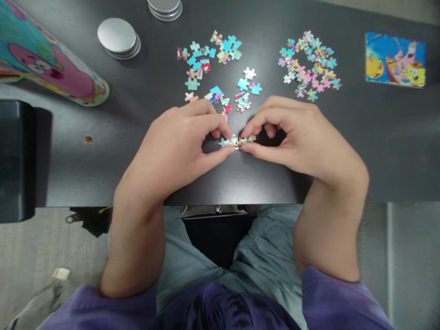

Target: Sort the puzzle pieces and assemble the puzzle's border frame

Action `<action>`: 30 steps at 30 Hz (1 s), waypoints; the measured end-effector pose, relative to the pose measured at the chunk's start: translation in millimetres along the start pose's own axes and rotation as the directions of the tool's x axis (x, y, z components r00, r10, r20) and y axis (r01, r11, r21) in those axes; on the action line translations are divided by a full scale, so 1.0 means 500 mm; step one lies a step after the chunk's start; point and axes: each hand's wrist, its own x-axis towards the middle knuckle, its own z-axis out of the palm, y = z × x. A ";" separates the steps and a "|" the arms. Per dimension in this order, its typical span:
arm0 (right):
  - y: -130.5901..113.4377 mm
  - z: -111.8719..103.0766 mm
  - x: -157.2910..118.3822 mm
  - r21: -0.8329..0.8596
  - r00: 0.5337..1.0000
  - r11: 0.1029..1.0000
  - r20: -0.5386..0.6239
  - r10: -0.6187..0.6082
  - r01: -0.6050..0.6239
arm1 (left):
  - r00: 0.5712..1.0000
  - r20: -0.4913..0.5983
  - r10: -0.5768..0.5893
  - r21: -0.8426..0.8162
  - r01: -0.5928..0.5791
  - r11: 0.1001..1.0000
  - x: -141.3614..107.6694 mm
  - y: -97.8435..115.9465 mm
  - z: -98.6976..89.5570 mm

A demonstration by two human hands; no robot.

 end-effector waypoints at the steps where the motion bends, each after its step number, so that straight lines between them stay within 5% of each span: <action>1: -0.001 0.000 0.000 -0.001 1.000 1.000 0.005 0.002 -0.002 | 1.000 0.000 0.002 0.000 -0.002 1.000 0.000 0.000 0.000; 22: -0.010 -0.020 0.001 -0.028 0.999 0.999 0.019 0.035 -0.034 | 1.000 0.013 -0.001 -0.004 0.001 1.000 0.000 0.000 -0.002; 30: 0.022 -0.035 -0.016 -0.031 1.000 1.000 0.003 0.001 -0.001 | 1.000 0.015 0.004 -0.033 -0.003 0.999 -0.001 0.007 0.002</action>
